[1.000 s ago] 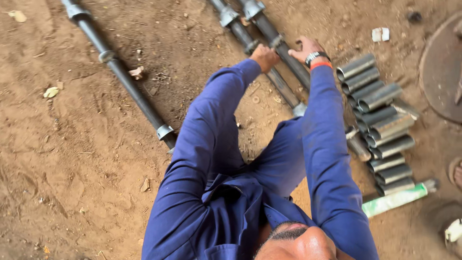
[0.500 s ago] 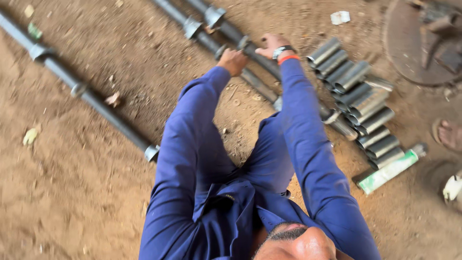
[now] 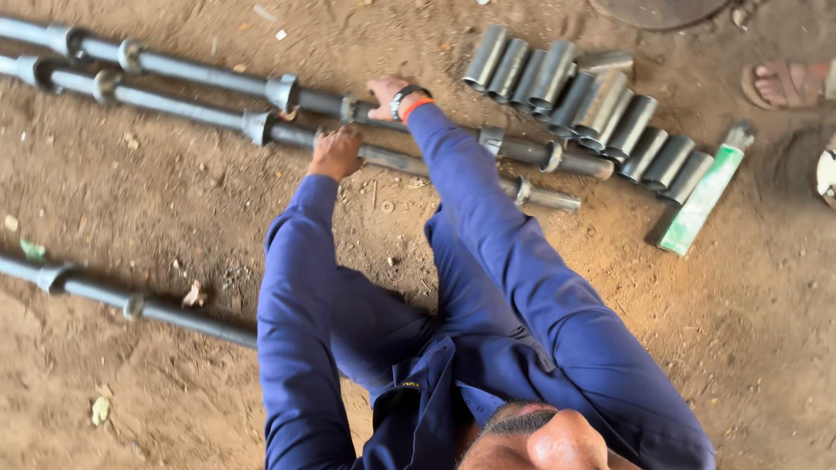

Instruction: The person sits on the ground and repeatedly places metal pipe sleeves onto two parallel pipes, sliding them into position by hand. The sleeves are taken from a nearby pile and fitted onto the pipes one at a time.

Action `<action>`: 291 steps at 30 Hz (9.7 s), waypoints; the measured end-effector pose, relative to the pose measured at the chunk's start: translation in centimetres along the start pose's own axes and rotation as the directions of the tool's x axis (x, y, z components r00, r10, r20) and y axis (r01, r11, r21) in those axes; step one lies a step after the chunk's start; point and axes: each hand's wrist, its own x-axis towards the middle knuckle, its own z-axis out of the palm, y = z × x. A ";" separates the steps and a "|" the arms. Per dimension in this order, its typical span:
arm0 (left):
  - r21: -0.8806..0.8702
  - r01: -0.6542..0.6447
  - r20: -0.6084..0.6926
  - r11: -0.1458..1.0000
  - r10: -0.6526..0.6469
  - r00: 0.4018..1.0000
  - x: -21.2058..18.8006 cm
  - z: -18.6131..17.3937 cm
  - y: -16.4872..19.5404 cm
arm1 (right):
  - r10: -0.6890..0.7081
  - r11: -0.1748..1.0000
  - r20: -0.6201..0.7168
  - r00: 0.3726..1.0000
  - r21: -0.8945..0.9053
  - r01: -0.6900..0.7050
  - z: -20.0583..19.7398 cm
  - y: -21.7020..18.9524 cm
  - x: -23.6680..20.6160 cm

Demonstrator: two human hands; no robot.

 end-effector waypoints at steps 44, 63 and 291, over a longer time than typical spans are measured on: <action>0.014 -0.197 -0.320 0.980 0.191 0.928 1.1 1.6 -0.1 | 0.181 0.934 0.164 0.970 -0.337 -0.117 -1.1 -2.0 -1.7; 0.018 0.025 0.161 1.000 -0.028 0.987 0.7 2.3 -0.9 | 0.158 0.968 0.197 0.968 -0.225 -0.113 -1.2 -1.5 -1.7; 0.029 0.019 0.107 0.999 -0.022 0.994 0.2 1.9 -0.7 | 0.150 0.967 0.157 0.976 -0.229 -0.112 -2.5 -2.4 -2.9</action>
